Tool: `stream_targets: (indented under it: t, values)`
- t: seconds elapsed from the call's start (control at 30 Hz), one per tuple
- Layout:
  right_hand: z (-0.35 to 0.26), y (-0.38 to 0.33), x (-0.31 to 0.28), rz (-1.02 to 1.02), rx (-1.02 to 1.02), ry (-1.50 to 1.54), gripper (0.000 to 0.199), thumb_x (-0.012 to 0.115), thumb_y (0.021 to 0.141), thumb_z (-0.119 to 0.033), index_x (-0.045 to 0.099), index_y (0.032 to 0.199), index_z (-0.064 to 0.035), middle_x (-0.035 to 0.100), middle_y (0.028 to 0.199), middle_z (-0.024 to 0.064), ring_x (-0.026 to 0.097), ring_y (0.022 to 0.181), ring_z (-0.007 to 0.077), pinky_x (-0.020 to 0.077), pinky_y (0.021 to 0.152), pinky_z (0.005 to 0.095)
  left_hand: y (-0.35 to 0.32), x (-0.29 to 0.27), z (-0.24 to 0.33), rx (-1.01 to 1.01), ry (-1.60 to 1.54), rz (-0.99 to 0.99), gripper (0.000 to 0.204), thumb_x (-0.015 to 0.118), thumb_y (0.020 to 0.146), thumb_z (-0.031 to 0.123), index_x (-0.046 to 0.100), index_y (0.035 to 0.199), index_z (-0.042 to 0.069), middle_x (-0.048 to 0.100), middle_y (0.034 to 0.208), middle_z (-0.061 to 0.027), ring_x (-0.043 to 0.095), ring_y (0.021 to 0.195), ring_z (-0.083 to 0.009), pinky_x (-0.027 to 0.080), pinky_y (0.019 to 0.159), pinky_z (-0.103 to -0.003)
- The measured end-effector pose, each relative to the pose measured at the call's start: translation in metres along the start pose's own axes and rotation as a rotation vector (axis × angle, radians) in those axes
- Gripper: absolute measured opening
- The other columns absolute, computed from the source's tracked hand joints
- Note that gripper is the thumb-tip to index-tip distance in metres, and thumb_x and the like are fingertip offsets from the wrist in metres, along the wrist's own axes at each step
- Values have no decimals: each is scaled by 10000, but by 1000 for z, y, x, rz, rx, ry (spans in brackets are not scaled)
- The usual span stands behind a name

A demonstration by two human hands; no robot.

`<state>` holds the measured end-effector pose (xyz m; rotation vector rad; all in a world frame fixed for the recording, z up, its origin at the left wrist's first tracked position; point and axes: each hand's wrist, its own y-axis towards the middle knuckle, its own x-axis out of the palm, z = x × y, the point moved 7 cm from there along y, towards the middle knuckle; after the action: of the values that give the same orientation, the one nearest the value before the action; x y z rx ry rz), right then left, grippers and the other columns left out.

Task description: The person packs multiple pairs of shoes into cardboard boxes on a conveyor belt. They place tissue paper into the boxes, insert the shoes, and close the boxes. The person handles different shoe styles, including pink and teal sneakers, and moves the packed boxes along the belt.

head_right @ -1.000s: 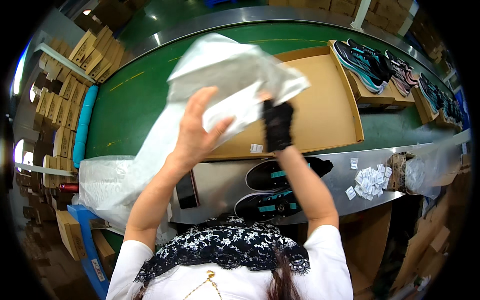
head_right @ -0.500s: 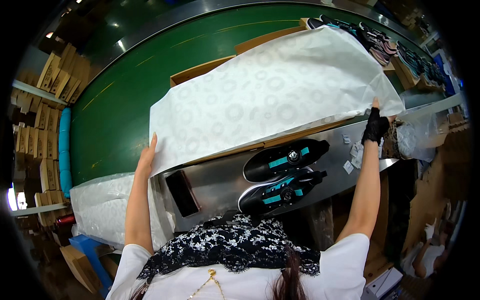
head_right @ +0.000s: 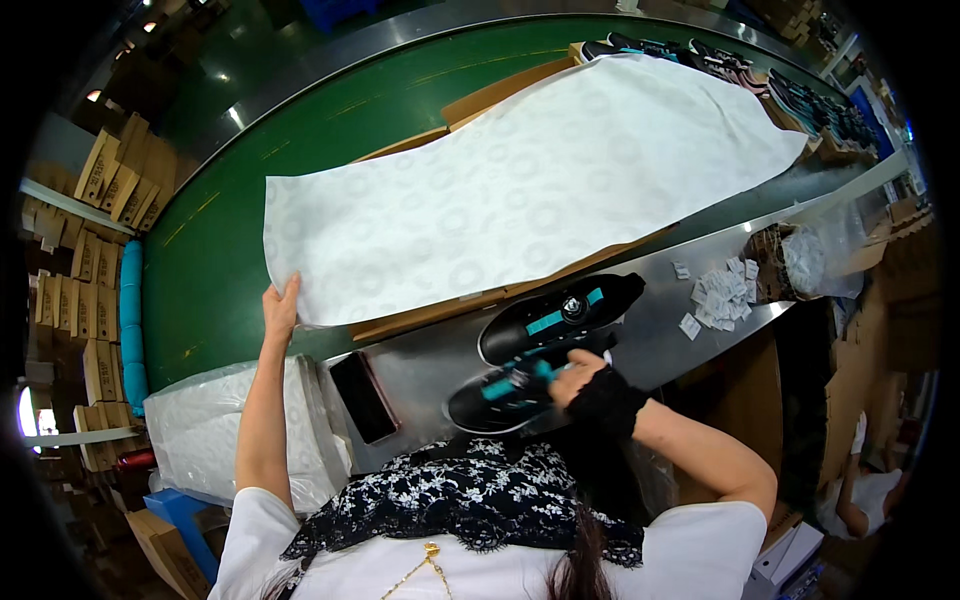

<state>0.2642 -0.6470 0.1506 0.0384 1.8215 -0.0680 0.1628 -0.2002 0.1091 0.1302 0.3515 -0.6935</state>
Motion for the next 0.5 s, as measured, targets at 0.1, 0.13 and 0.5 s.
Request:
stream_targets:
  t: [0.1,0.13,0.5]
  values:
    - [-16,53,-69,117,282,403,187,602,744,-235,570,716,-53,560,624,66,556,597,216,440,593,325,-3,-32,8,98,119,86,282,566,825,187,572,971,-55,608,883,-45,524,754,-91,432,666,-238]
    - [-11,71,-80,266,272,731,206,590,766,-250,577,790,-46,579,678,74,561,618,198,443,608,315,-6,-41,11,120,171,127,269,568,822,186,579,960,-46,615,865,-49,525,742,-92,432,662,-245]
    - [86,246,52,477,796,1009,352,632,692,-307,538,640,28,537,576,160,556,596,249,419,545,366,-2,23,130,-248,-271,-301,290,561,815,231,553,1006,12,603,797,-44,574,704,-134,453,621,-268]
